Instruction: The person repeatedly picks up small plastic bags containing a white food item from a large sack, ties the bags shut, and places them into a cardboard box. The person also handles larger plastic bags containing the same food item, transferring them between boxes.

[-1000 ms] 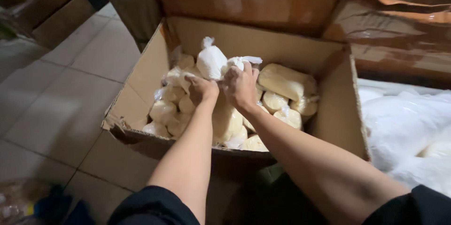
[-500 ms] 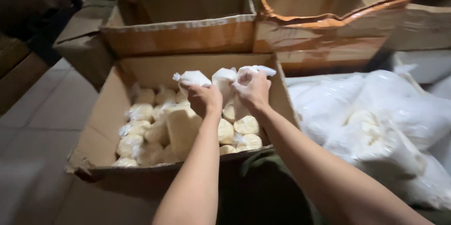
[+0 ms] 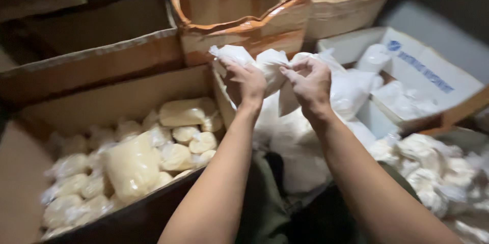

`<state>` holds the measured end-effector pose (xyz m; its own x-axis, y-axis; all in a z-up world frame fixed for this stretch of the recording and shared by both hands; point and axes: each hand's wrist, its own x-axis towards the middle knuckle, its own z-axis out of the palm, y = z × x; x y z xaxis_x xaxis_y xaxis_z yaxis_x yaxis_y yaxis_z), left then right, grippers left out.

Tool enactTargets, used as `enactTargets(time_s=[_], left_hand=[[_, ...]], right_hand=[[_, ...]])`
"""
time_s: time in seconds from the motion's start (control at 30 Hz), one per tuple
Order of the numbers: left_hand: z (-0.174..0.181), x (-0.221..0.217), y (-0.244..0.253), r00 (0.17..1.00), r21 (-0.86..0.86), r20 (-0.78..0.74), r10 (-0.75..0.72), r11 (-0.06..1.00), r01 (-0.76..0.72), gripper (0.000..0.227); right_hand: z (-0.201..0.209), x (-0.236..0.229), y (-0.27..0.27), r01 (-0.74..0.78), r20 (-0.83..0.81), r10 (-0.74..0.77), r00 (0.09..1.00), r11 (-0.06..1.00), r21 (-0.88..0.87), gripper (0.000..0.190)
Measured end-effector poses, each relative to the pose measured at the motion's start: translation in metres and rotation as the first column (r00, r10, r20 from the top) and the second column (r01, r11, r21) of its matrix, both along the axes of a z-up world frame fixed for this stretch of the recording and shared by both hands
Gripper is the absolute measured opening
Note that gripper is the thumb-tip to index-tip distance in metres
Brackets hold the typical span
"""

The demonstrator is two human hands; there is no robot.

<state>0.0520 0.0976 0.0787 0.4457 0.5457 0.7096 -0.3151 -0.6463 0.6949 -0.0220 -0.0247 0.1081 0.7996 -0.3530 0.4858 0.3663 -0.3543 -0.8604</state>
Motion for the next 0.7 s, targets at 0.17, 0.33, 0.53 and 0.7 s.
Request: enactTargets(time_s=[0.17, 0.33, 0.53, 0.7], left_hand=[[0.025, -0.050, -0.060, 0.746, -0.330, -0.436, -0.504, 0.860, 0.388, 0.040], [0.035, -0.080, -0.096, 0.625, -0.341, -0.480, -0.615, 0.788, 0.512, 0.036], [0.002, -0.089, -0.125, 0.519, -0.277, -0.574, -0.634, 0.746, 0.605, 0.039], [-0.033, -0.090, -0.128, 0.478, -0.205, -0.629, -0.613, 0.724, 0.659, 0.042]], right_hand=[[-0.011, -0.028, -0.070, 0.209, -0.073, -0.205, 0.976, 0.976, 0.056, 0.016], [-0.052, -0.039, -0.129, 0.222, -0.120, -0.201, 0.972, 0.952, 0.210, 0.021], [-0.105, -0.048, -0.183, 0.307, -0.187, -0.282, 0.941, 0.944, 0.121, 0.023], [-0.117, -0.053, -0.201, 0.295, -0.321, -0.265, 0.909, 0.954, 0.049, 0.025]])
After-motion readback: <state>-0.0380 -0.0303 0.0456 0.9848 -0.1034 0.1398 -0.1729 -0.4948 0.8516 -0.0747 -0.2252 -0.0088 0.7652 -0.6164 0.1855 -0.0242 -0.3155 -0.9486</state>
